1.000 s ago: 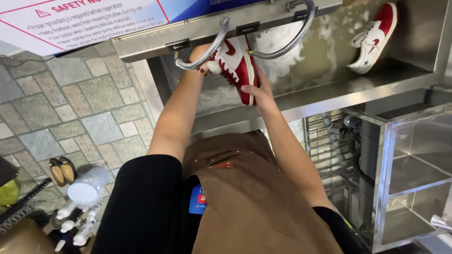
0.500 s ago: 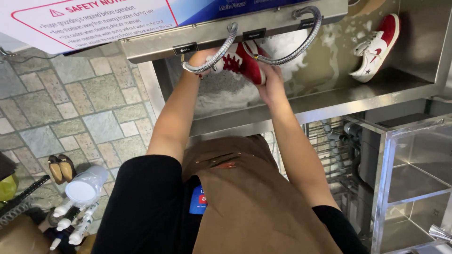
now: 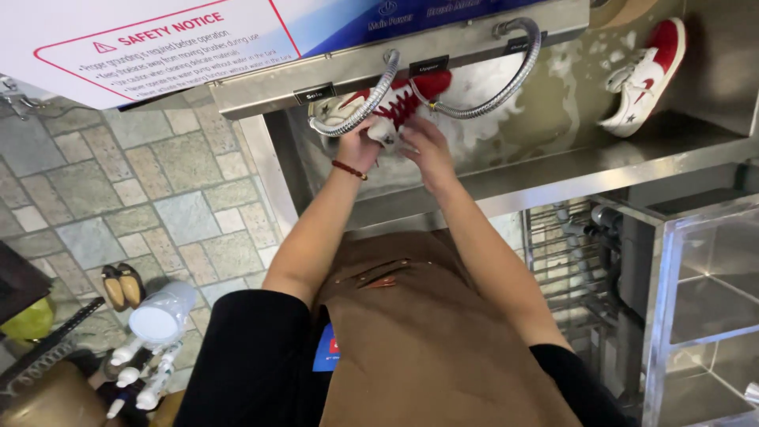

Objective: Wash a pair of red and white sneakers using a professional shoe washing station.

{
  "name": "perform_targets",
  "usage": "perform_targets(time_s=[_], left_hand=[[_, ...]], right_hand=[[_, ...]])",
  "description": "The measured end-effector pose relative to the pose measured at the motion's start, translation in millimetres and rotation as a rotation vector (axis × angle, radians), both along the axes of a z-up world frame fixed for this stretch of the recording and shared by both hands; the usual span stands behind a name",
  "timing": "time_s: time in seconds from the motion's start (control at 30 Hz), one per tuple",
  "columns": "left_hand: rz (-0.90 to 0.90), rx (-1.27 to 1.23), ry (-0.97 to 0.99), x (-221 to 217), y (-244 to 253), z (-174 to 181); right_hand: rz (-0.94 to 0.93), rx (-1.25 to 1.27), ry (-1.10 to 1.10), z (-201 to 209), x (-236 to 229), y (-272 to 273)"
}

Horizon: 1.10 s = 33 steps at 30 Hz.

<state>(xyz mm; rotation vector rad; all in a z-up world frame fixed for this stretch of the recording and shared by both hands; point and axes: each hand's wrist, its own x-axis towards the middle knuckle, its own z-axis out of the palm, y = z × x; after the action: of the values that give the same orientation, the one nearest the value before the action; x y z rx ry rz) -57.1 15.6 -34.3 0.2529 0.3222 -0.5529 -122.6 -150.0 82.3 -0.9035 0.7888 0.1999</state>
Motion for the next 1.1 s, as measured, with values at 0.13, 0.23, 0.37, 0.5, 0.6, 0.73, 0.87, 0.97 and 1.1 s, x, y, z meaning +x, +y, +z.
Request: perform_targets(time_s=[0.13,0.23,0.37,0.5,0.6,0.73,0.87,0.97,1.1], left_hand=[[0.095,0.169,-0.001,9,-17,41],[0.121,0.157,-0.069,11,-27,21],[0.14,0.129,-0.014,22,-48,38],[0.169,0.104,0.015,29,-56,32],[0.136,0.069,-0.02,31,-55,34],[0.076,0.215,-0.168,29,-57,-1],[-0.103,0.834,-0.417,18,-64,-39],[-0.015,0.709,-0.22,24,-78,-2],[0.031,0.432,-0.071,13,-86,-65]], right_hand=[[0.216,-0.109,-0.106,6,27,8],[0.218,-0.091,-0.297,-26,37,0],[0.216,-0.091,-0.343,-15,42,-14],[0.22,-0.102,-0.234,6,45,-17],[0.248,-0.137,-0.212,-1,37,-20],[0.309,-0.177,-0.175,-3,29,-19],[0.316,-0.182,-0.05,1,3,-16],[0.369,-0.232,0.035,10,-12,-18],[0.391,-0.195,0.149,18,-44,-17]])
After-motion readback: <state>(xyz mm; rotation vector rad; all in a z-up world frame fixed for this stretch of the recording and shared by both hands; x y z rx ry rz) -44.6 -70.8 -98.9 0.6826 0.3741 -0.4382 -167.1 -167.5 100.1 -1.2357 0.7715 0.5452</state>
